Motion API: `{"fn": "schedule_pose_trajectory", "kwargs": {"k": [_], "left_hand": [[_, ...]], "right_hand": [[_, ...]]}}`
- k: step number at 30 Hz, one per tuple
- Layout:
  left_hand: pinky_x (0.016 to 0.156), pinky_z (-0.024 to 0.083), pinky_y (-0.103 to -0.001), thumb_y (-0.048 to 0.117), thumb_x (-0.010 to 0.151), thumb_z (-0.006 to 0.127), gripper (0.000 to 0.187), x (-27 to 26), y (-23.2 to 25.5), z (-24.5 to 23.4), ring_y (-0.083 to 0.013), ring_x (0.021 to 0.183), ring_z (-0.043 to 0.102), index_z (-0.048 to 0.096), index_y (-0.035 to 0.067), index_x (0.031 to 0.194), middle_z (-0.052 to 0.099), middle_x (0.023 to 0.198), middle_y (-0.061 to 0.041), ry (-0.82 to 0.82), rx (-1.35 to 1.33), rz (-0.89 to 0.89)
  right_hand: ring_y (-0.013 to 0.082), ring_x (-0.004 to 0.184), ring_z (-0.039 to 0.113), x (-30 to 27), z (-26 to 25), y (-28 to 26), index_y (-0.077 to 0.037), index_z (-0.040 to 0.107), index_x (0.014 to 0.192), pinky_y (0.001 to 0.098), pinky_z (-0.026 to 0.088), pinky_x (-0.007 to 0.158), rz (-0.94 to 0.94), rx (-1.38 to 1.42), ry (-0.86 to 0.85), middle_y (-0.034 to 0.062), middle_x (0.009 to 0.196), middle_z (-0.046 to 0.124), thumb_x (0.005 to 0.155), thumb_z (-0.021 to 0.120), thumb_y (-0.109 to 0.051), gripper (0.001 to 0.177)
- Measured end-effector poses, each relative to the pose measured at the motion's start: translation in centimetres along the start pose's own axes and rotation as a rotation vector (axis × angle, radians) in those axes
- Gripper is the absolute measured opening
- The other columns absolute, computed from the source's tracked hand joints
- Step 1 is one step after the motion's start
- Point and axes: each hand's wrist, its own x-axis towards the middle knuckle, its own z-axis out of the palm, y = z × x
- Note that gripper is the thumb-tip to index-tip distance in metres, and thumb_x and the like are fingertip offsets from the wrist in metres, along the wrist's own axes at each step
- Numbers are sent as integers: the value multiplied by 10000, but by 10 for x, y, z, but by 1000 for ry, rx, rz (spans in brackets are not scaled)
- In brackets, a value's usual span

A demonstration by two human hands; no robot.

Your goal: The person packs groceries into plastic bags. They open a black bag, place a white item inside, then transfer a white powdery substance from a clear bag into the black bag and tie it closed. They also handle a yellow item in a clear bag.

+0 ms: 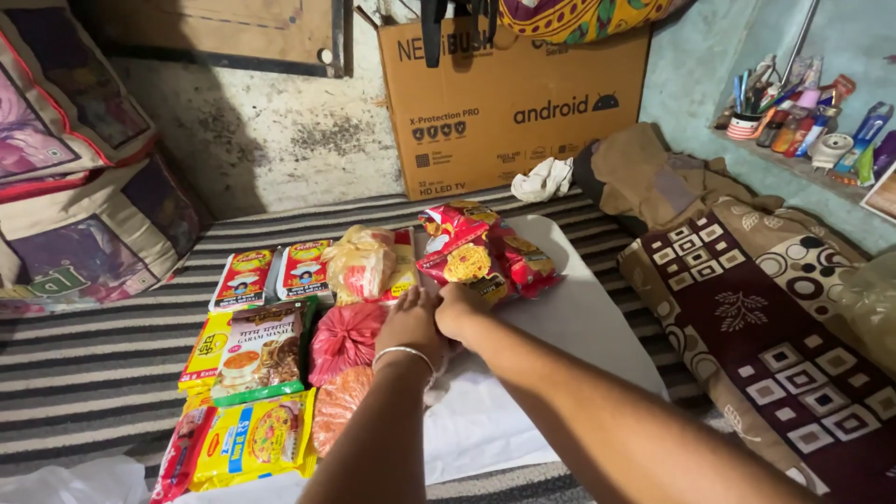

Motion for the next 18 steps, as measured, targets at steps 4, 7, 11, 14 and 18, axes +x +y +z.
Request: {"fn": "schedule_pose_trajectory", "kwargs": {"k": [4,7,11,14,18], "left_hand": [[1249,119,-399,448,935,549,770,33,-25,76,-277,1559,140,289,76,1558,214,1660,-135,-5,24,75],[1243,45,-431,461,1009,379,769,32,-19,77,-272,1577,18,127,60,1615,63,1710,-127,-47,81,-7],[1245,10,-434,493,1012,310,777,12,-1,50,-270,1577,-44,53,95,1627,-10,1719,-118,-113,170,-22],[1253,-15,-446,530,1010,310,789,3,3,37,-299,1580,-72,22,137,1630,-28,1718,-121,-204,219,-20],[1259,-13,-464,544,1023,338,814,10,-6,53,-335,1584,-36,23,116,1640,9,1715,-174,-233,273,-40]], "right_hand": [[328,950,763,6,6,15,-106,761,966,430,602,819,-60,198,15,186,1019,766,854,628,-132,176],[362,975,714,0,-8,4,-118,772,917,462,561,842,-208,-340,116,179,1018,746,853,660,-186,146],[363,960,719,-39,-25,-26,-90,762,907,465,564,859,-398,-436,296,190,941,759,904,656,-273,211],[397,892,705,-46,-19,-28,-62,748,903,495,567,805,-675,-386,388,198,1015,725,881,624,-197,184],[387,1097,684,-4,17,1,-22,717,1097,467,533,961,-874,-156,173,206,1156,706,966,570,-264,312]]}}
